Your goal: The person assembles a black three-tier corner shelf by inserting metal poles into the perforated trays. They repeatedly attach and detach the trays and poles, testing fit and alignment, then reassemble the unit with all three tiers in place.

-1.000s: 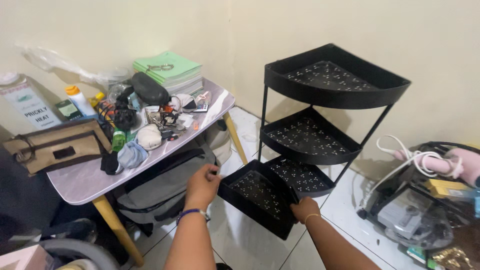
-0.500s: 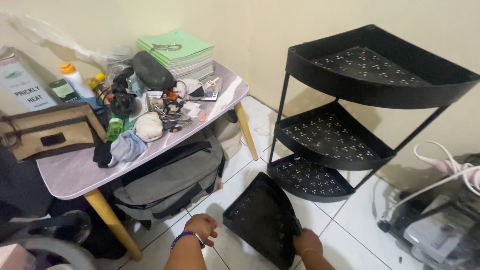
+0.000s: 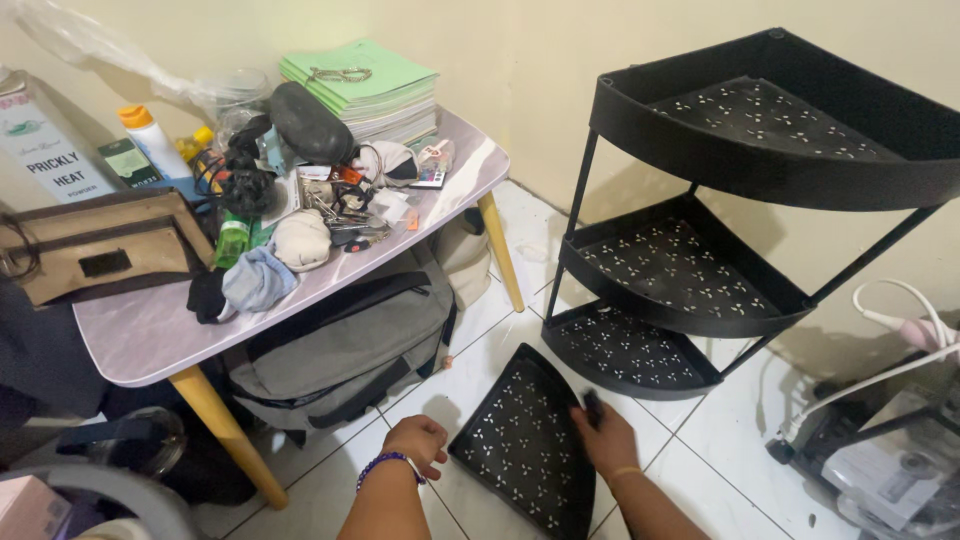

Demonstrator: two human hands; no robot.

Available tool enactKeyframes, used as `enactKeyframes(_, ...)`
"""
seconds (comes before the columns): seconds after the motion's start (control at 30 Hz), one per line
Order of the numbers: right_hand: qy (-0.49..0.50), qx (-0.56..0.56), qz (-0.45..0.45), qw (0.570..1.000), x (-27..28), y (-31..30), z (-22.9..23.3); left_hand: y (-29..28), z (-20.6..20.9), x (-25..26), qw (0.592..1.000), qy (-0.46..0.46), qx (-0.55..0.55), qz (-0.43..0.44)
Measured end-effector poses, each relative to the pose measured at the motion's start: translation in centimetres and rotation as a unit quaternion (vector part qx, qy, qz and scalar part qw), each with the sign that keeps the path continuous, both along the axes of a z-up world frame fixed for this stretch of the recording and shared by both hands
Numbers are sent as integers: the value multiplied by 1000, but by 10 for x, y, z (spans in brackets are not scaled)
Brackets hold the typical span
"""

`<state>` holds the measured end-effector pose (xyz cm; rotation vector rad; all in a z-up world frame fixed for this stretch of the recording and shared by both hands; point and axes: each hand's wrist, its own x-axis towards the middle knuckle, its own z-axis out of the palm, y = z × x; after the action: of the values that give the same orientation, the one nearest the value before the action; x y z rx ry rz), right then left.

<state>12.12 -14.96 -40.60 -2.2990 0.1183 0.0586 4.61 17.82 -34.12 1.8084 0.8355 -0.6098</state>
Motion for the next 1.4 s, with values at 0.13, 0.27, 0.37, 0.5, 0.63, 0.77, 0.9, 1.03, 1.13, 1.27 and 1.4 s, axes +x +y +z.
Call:
enactKeyframes(0.13, -63, 38, 186, 980, -2, 59, 37, -2, 0, 0, 1000, -4, 13, -6)
enactKeyframes(0.27, -178, -129, 537, 814, -5, 90, 31, -5, 4, 1, 1000, -3, 10, 2)
enactKeyframes(0.37, -222, -191, 600, 745, -16, 91, 6, -3, 7, 3, 1000, 20, 23, -4)
enactKeyframes(0.5, -175, -316, 650, 668, -16, 82, -22, 1, 0, 1, 999, 34, 18, 3)
enactKeyframes(0.63, -176, -345, 639, 665, -8, 68, -29, 7, -12, 2, 1000, -12, 16, 19)
enactKeyframes(0.77, 5, -292, 474, 831, -8, 70, -33, 10, -16, 6, 1000, 2, 21, 17)
enactKeyframes(0.9, 11, -213, 374, 903, -12, 78, -44, 5, -12, 10, 999, 12, 16, 31)
enactKeyframes(1.03, -9, -112, 340, 934, -18, 79, -58, -2, -3, 10, 999, -20, 20, 23)
enactKeyframes(1.13, 27, -66, 326, 943, -24, 67, -69, -8, 3, 13, 1000, 2, 26, 12)
enactKeyframes(1.27, -29, -53, 317, 947, -16, 47, -72, -14, 2, 24, 999, 32, 35, 0)
enactKeyframes(1.4, 24, -26, 253, 967, 6, 4, -40, -23, -7, 47, 998, -26, -27, -54)
